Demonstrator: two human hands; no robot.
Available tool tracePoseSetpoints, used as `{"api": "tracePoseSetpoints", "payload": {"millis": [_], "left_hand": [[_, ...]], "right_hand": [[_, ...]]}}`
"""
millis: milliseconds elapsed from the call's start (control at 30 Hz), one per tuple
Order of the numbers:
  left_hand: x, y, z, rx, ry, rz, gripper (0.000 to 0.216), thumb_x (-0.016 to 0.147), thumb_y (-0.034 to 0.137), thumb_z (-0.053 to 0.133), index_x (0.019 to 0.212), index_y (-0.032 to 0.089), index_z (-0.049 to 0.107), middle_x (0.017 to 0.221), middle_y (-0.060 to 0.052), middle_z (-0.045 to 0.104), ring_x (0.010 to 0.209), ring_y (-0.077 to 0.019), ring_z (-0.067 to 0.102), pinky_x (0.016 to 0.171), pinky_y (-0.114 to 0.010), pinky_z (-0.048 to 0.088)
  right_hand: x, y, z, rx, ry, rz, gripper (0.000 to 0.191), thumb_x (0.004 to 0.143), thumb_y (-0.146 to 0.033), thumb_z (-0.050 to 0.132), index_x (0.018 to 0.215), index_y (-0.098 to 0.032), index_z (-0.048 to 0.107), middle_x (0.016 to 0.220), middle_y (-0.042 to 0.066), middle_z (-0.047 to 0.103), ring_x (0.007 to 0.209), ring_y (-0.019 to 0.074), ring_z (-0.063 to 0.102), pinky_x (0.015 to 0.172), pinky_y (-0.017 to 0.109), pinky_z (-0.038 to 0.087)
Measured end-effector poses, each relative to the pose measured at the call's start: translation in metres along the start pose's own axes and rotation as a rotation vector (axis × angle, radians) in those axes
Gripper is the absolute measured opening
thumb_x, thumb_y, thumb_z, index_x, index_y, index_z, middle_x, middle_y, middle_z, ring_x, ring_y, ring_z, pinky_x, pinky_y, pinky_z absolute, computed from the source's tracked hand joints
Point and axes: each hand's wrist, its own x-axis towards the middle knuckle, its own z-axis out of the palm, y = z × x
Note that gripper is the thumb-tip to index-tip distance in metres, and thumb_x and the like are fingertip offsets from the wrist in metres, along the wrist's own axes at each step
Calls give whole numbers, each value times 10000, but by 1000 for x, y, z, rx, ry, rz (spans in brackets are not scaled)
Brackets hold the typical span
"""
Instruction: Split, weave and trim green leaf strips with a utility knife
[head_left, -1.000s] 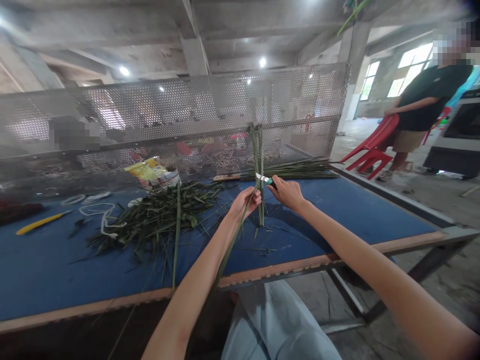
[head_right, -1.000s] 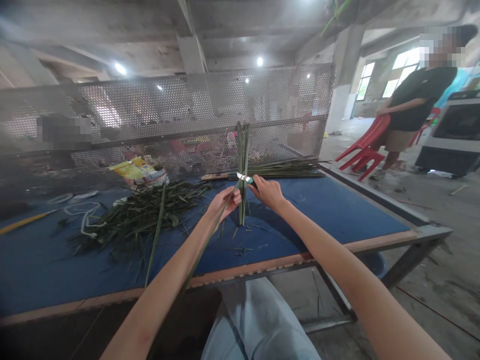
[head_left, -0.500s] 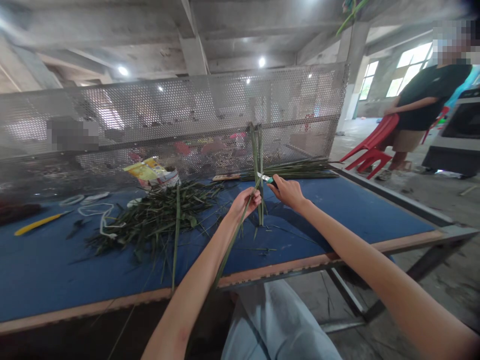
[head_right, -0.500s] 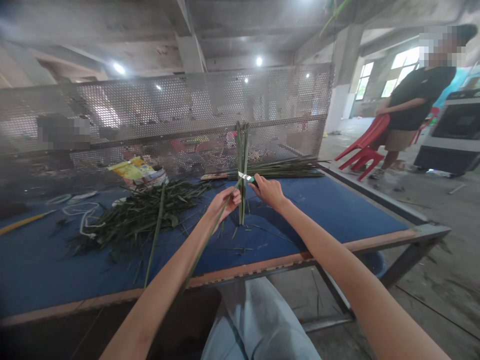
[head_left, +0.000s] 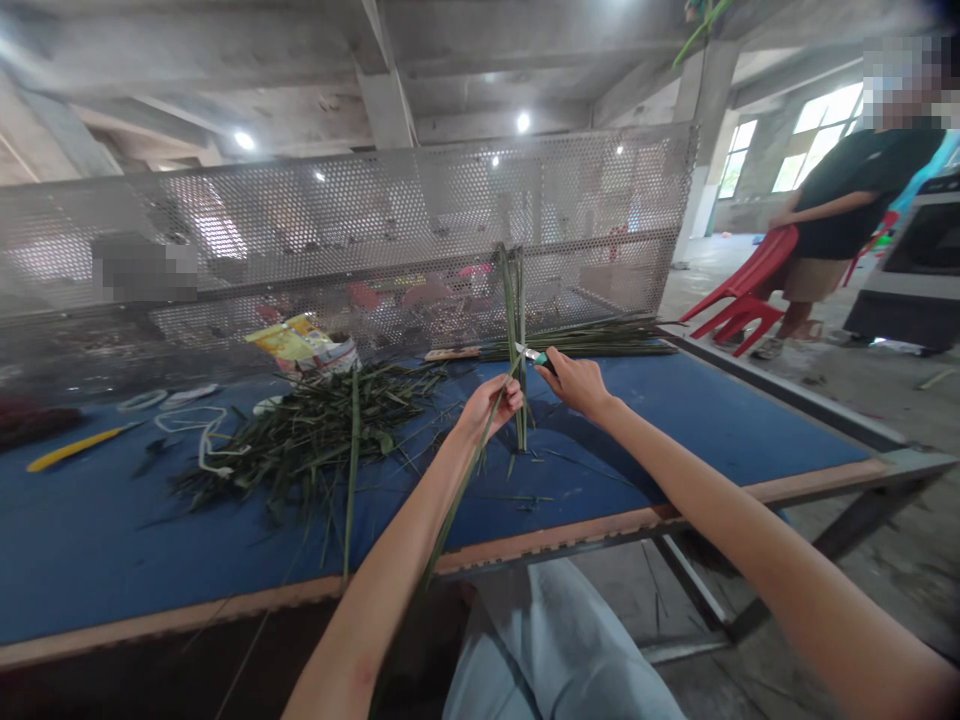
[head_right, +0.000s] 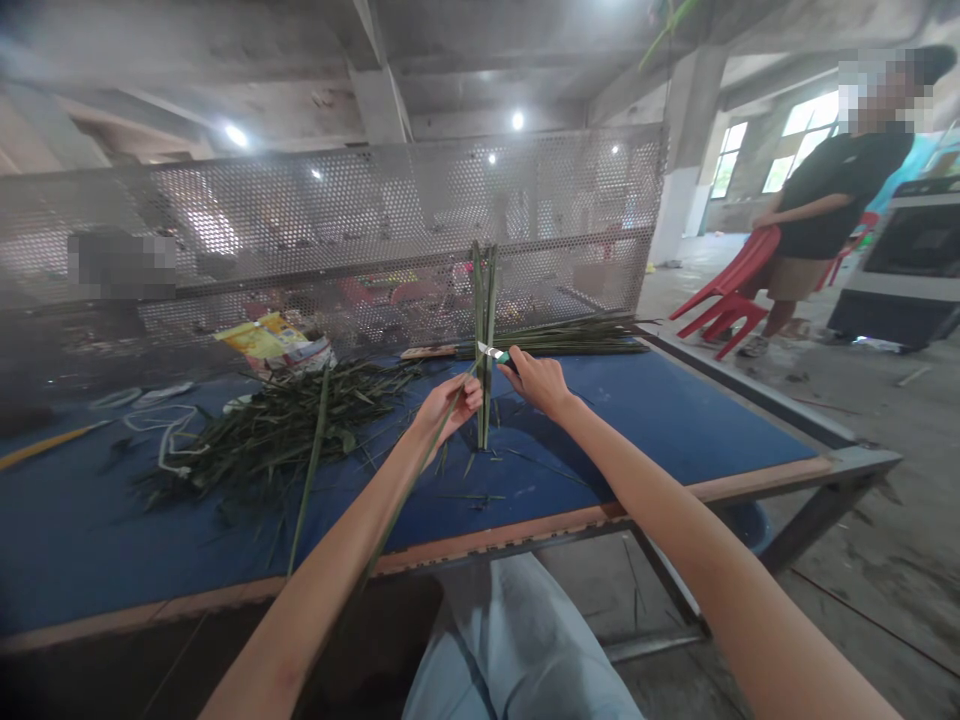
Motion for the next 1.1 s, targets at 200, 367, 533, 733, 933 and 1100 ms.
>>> {"api": "tracePoseSetpoints", "payload": {"millis": [200,367,533,733,933,1100], "left_hand": [[-2,0,-4,27,-37,16,279,876,157,452,598,148,431,621,-3,410,520,-83,413,522,-223,352],[-2,1,-6,25,-47,26,285,865,161,471,587,154,408,616,0,412,521,-83,426,523,-225,354],[1,0,-6,89,6,59,264,832,209,537,599,155,426,612,6,449,509,-75,436,524,-221,358],[4,-6,-7,463,147,126,181,754,278,627,675,126,569,690,-33,595,563,-94,529,564,-221,398],[1,-12,0,699,106,103,235,722,352,654,667,124,632,694,-47,633,521,-100,537,545,-234,409],[0,-11,2,779,99,85,247,711,368,654,629,135,638,652,-43,638,510,-106,536,528,-240,414]], "right_hand": [[5,47,-8,61,67,435,498,963,-510,184,1106,-134,477,846,141,673,757,246,625,602,282,272],[3,70,-12,66,90,490,514,972,-480,139,1129,-110,459,842,179,658,740,251,614,618,303,292],[4,57,-8,113,113,424,474,954,-510,217,1046,-146,507,766,121,645,699,233,594,614,294,310],[8,31,2,923,154,334,454,807,-623,474,764,-177,552,570,-4,478,496,123,435,499,247,315],[6,11,6,1633,-72,298,404,724,-570,631,737,-175,544,520,-81,287,381,52,250,380,232,217],[6,14,5,1635,-67,277,399,717,-503,680,592,-194,461,462,-84,277,378,50,239,378,239,216]]}}
